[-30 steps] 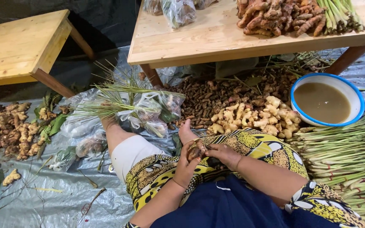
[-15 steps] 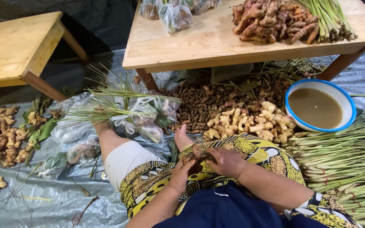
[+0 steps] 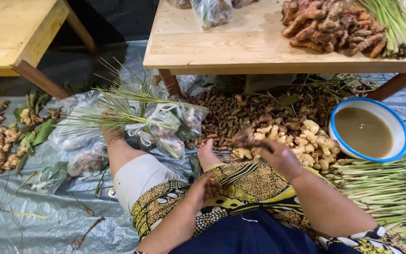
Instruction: Peeling ginger roots using a small knife and placing them into a container while sitting on the floor.
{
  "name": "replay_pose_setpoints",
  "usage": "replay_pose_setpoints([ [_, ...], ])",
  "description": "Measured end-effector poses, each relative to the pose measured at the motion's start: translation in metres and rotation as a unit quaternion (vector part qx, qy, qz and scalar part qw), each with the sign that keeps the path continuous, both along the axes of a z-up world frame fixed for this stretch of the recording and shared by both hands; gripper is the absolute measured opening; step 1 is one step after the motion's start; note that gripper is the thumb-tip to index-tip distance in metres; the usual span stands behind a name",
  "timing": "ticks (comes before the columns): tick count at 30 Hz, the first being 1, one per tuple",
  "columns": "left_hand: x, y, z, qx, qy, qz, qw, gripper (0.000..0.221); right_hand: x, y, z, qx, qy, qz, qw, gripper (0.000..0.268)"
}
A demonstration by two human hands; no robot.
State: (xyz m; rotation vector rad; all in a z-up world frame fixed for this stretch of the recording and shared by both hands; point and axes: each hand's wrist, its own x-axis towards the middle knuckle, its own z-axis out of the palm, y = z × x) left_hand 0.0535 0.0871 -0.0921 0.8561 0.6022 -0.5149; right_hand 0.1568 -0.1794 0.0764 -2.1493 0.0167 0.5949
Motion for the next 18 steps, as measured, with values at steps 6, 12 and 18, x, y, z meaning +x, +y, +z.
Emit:
replay_pose_setpoints([
  [6,0.008,-0.003,0.002,0.032,0.003,-0.075,0.997,0.033,0.084,-0.034,0.014,-0.021,-0.327,0.020,0.945,0.026],
  [12,0.014,-0.008,0.032,0.055,0.061,-0.095,0.992,0.031,0.170,-0.038,0.056,-0.186,-0.551,0.040,0.813,0.025],
  [18,0.019,0.001,0.034,0.013,0.055,-0.083,0.995,0.045,0.252,-0.053,0.074,-0.280,-0.678,0.001,0.680,0.013],
])
